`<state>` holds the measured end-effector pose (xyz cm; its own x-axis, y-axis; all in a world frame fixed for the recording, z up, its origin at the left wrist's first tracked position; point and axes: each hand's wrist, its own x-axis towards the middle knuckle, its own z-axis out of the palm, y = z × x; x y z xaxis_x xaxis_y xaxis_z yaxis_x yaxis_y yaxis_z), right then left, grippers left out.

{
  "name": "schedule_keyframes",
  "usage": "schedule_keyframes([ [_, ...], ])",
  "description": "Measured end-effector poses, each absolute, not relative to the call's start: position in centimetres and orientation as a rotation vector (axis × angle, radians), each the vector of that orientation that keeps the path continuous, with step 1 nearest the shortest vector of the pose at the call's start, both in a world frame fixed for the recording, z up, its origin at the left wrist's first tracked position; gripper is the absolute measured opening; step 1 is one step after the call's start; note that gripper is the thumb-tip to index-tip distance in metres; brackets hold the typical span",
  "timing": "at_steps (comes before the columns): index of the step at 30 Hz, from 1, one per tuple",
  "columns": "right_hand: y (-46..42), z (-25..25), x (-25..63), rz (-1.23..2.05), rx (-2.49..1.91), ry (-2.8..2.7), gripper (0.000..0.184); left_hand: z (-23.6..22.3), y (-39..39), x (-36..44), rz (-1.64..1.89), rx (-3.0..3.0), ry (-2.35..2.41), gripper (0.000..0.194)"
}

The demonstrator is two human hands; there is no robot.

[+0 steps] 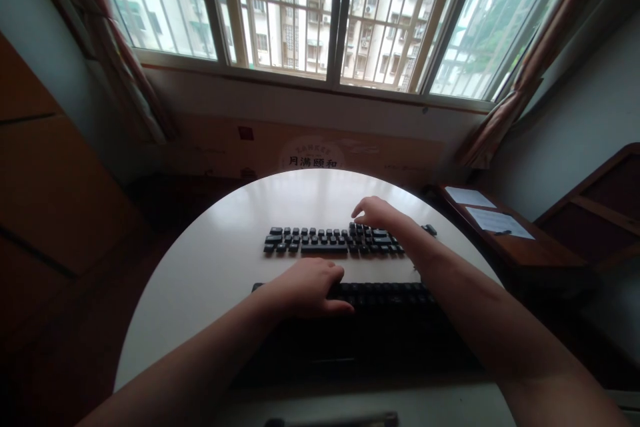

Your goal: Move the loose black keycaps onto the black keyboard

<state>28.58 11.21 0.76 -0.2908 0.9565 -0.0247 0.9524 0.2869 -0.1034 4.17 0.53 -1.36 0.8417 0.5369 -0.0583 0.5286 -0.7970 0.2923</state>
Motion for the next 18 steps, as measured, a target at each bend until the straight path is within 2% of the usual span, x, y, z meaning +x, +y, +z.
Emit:
schedule_keyframes([
  [10, 12.3, -0.5, 28.6, 0.211, -1.860, -2.549, 0.022, -1.8, 0.6, 4.2, 0.065, 2.759, 0.775, 0.059],
  [18, 11.7, -0.6, 28.4, 0.076, -1.783, -2.445, 0.025, -1.7, 0.7, 4.1, 0.054, 2.752, 0.740, 0.058],
])
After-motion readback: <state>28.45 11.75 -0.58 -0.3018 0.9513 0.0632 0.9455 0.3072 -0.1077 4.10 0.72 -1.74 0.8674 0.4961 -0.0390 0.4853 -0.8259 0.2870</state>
